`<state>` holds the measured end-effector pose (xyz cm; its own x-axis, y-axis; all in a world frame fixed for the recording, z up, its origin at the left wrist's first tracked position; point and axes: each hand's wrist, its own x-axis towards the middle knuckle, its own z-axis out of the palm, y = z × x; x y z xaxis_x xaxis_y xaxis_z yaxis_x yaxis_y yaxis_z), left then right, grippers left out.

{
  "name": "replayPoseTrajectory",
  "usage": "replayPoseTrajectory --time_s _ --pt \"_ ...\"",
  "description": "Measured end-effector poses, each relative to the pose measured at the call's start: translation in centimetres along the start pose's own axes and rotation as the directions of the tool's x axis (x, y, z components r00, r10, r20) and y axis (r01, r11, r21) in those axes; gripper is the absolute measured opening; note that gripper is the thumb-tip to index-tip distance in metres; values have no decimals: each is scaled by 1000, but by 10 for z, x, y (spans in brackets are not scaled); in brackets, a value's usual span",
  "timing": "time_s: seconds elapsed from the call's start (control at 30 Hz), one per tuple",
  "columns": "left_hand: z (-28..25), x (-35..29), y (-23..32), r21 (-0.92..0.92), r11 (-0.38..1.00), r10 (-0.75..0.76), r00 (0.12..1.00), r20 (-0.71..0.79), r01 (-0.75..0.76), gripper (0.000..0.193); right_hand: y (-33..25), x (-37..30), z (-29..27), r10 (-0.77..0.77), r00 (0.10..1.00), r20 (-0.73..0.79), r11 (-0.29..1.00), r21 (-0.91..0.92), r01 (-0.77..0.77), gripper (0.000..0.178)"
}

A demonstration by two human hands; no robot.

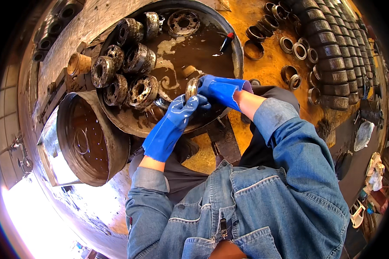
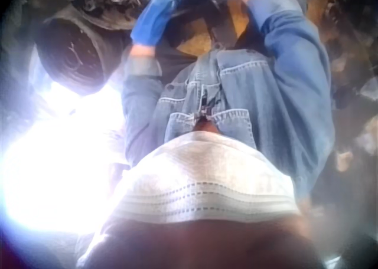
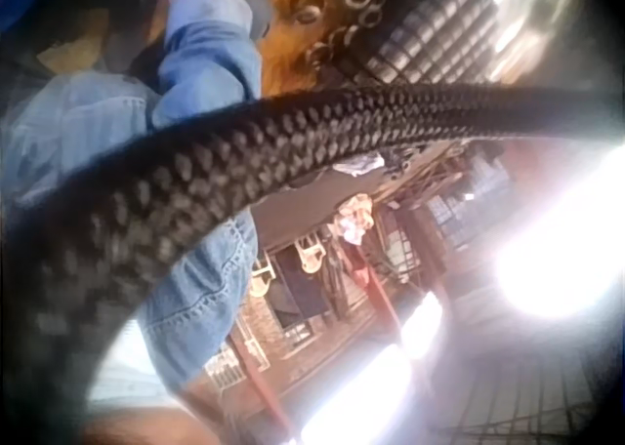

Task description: The person sits on the floor and cleans greasy metal rings using a red-handled brush. They repeatedly scrub the rings, dip them into a bucket of dark liquid, and place them into a larger basin containing other parts.

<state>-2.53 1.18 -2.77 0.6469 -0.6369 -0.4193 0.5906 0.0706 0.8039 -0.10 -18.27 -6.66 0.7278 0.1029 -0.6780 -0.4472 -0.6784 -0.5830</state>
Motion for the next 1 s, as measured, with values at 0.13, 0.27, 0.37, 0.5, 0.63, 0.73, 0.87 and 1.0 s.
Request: replayPoseTrajectory --time_s 0.13,0.27,0.37,0.5,0.63,0.73,0.87,1.0 --pt "0 8 1 -23 1000 -22 999 -31 21 37 15 9 0 -100 992 -79 992 64 106 48" --pt "0 6 -1 -20 1000 -11 998 -67 10 37 15 17 6 -76 991 -113 996 32 80 45" --pt "-7 8 -12 -117 993 22 1000 -16 -23 35 24 15 12 -33 999 22 975 221 28 42" --pt "0 5 -6 -103 995 18 1000 10 -17 35 17 15 6 -92 996 14 990 107 90 44" --pt "-1 4 -1 -114 993 -33 999 -36 29 35 12 13 3 -144 981 -128 989 26 149 50" --pt "-6 7 -12 -74 996 -57 996 -61 53 35 21 21 11 -129 988 -80 987 89 136 48" --pt "-13 4 -15 -74 995 71 996 62 -66 35 -2 -25 -7 -255 966 46 954 171 244 36" --pt "0 16 -7 -175 984 -33 999 -38 26 37 31 13 16 -380 886 -265 917 13 398 32"
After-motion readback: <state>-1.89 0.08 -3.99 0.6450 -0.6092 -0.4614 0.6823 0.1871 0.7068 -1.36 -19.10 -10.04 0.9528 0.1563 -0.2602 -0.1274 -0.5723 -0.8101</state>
